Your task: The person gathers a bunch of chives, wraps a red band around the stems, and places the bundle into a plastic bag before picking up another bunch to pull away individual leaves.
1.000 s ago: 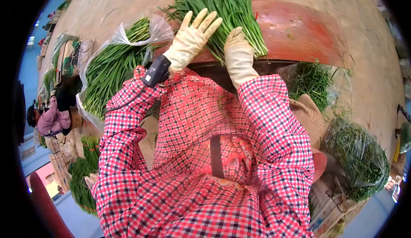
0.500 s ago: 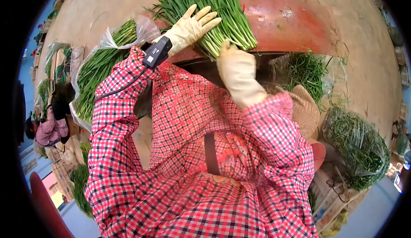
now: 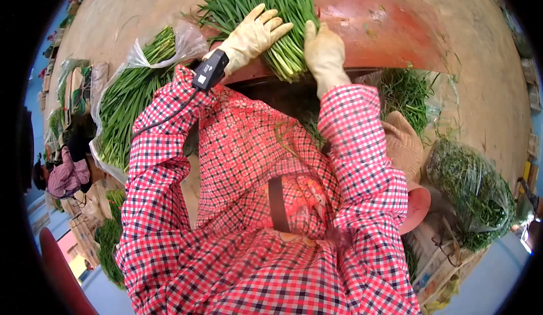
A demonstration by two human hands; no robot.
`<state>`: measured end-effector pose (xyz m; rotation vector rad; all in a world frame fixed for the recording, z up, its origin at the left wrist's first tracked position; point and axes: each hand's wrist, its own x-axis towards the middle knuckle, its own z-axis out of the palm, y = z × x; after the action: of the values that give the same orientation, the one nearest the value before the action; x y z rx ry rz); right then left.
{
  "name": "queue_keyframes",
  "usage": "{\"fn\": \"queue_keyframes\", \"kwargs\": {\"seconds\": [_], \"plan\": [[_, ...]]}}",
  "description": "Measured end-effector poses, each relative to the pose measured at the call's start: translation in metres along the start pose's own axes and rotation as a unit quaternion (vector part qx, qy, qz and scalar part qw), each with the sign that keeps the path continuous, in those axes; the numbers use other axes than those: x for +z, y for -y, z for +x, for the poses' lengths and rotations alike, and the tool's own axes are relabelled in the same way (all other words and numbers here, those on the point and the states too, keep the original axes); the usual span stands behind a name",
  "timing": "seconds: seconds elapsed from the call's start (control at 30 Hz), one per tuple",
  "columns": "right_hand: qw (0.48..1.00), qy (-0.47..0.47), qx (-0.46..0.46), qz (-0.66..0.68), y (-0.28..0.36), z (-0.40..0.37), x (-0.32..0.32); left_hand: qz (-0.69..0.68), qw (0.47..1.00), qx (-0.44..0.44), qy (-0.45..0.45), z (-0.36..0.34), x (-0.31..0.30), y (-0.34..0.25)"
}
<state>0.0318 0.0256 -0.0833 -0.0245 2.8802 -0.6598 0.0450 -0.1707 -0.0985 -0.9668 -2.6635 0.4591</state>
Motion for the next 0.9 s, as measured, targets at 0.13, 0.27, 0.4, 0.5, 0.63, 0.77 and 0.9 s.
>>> {"fn": "queue_keyframes", "kwargs": {"seconds": [0.13, 0.27, 0.4, 0.5, 0.63, 0.77, 0.9], "plan": [[0.982, -0.148, -0.107, -0.048, 0.013, -0.013, 0.046, -0.027, 0.999, -0.012, -0.015, -0.005, -0.002, -0.001], [0.963, -0.202, -0.165, -0.071, -0.001, -0.007, 0.058, -0.066, 0.996, -0.034, -0.057, -0.005, 0.007, -0.005], [0.986, -0.048, -0.116, -0.114, 0.015, -0.005, 0.03, -0.077, 0.995, -0.042, -0.056, 0.0, 0.008, -0.003], [0.989, -0.023, -0.088, -0.12, 0.023, -0.009, 0.027, -0.049, 0.997, -0.028, -0.049, 0.003, -0.007, 0.0], [0.983, -0.085, -0.127, -0.106, 0.011, -0.011, 0.042, -0.096, 0.995, 0.022, 0.008, 0.012, -0.005, 0.006], [0.982, 0.091, -0.148, -0.075, 0.014, -0.003, -0.009, -0.126, 0.99, 0.022, 0.052, 0.023, 0.004, 0.004], [0.943, 0.202, -0.157, -0.211, 0.031, 0.023, -0.058, -0.117, 0.991, 0.021, 0.063, 0.023, 0.009, 0.002]]}}
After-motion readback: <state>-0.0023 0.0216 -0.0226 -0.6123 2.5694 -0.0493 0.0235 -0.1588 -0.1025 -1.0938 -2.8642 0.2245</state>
